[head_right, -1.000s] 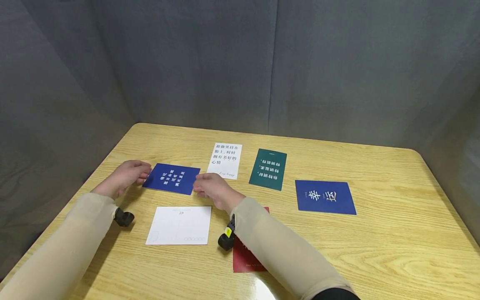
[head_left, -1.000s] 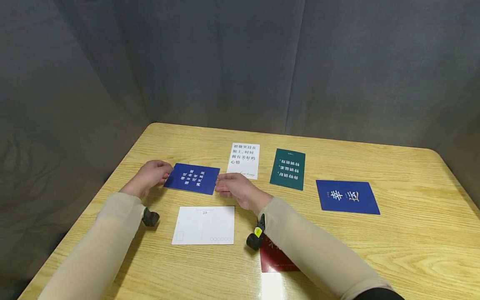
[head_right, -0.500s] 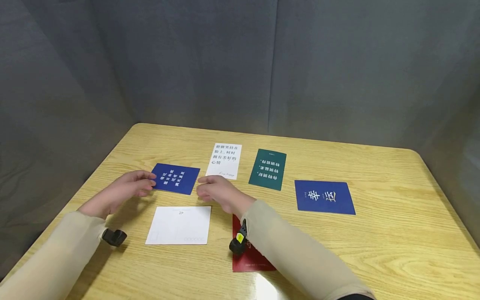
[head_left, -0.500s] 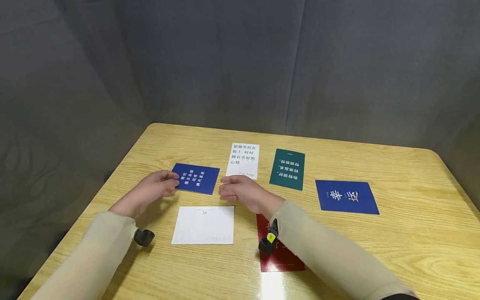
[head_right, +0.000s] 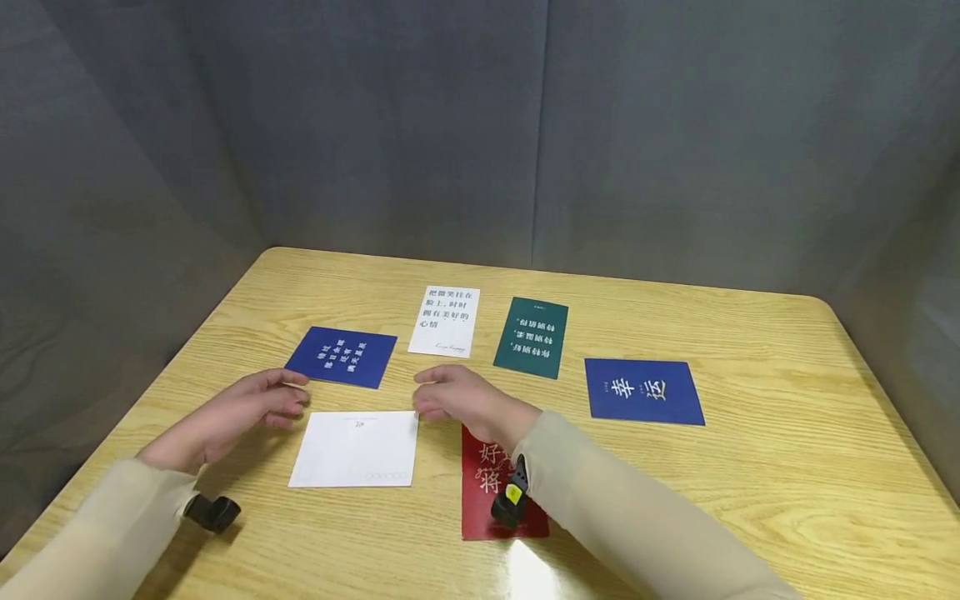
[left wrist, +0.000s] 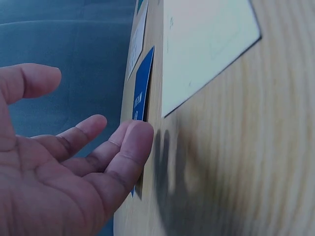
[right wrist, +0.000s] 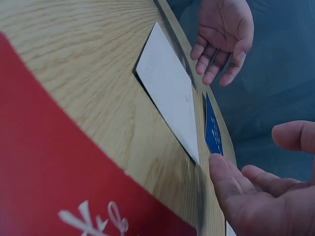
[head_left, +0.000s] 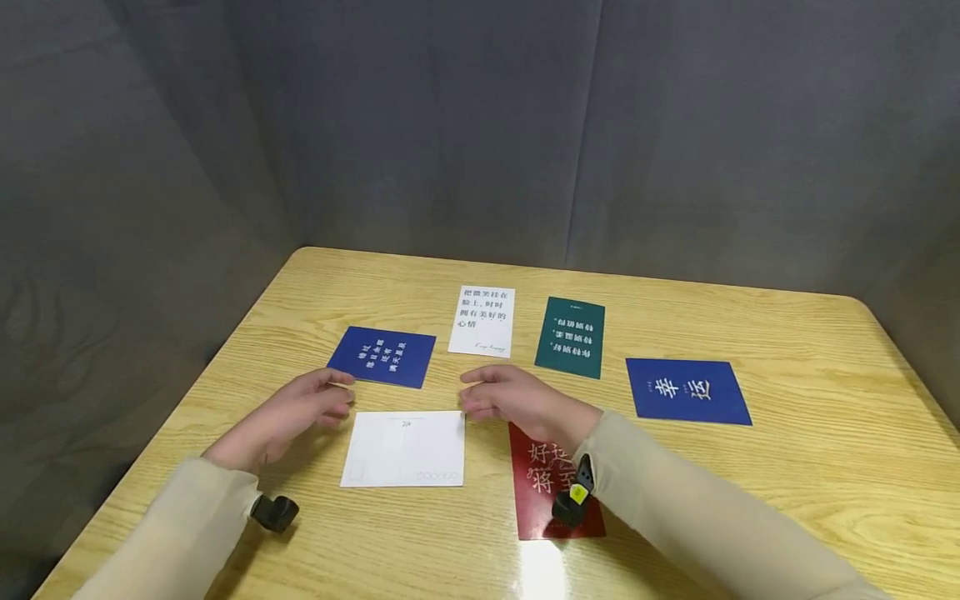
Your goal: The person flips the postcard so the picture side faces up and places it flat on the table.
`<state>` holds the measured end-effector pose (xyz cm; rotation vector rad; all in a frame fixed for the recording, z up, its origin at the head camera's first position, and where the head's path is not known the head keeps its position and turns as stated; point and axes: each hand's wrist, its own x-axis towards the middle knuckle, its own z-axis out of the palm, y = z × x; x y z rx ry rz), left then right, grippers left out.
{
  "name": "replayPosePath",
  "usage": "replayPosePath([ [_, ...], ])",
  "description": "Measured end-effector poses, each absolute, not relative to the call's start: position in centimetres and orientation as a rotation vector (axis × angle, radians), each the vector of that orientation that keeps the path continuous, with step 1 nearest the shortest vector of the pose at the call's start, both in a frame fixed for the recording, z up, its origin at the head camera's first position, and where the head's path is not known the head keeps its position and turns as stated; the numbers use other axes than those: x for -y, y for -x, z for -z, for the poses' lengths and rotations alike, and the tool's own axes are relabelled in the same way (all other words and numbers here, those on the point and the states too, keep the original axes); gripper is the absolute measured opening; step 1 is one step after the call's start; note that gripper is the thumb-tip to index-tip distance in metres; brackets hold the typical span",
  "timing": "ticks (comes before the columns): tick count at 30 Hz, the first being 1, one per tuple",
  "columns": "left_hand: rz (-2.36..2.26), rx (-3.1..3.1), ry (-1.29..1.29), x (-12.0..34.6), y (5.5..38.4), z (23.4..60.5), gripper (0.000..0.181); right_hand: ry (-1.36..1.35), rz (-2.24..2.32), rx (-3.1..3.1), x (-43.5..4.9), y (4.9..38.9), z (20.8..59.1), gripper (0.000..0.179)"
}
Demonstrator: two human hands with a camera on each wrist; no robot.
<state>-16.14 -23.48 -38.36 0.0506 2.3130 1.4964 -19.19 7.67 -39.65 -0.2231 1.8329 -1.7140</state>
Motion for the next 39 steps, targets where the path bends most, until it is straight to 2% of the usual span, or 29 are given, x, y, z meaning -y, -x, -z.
replayPosePath([
  [13, -1.636, -2.239, -0.066, 23.3, 14.5, 38.6, 0.051, 0.181, 1.686, -1.813, -9.4, 18.2, 39.9, 0.046],
  [29, -1.700, -2.122, 0.027, 23.3, 12.8, 39.2, 0.061, 0.156, 1.672, -1.741, -9.9, 17.0, 40.4, 0.040],
  [39, -1.789, -2.075, 0.067, 22.0, 12.6, 39.3, 0.060, 0.145, 1.659, -1.718, -10.0, 16.8, 40.2, 0.039],
])
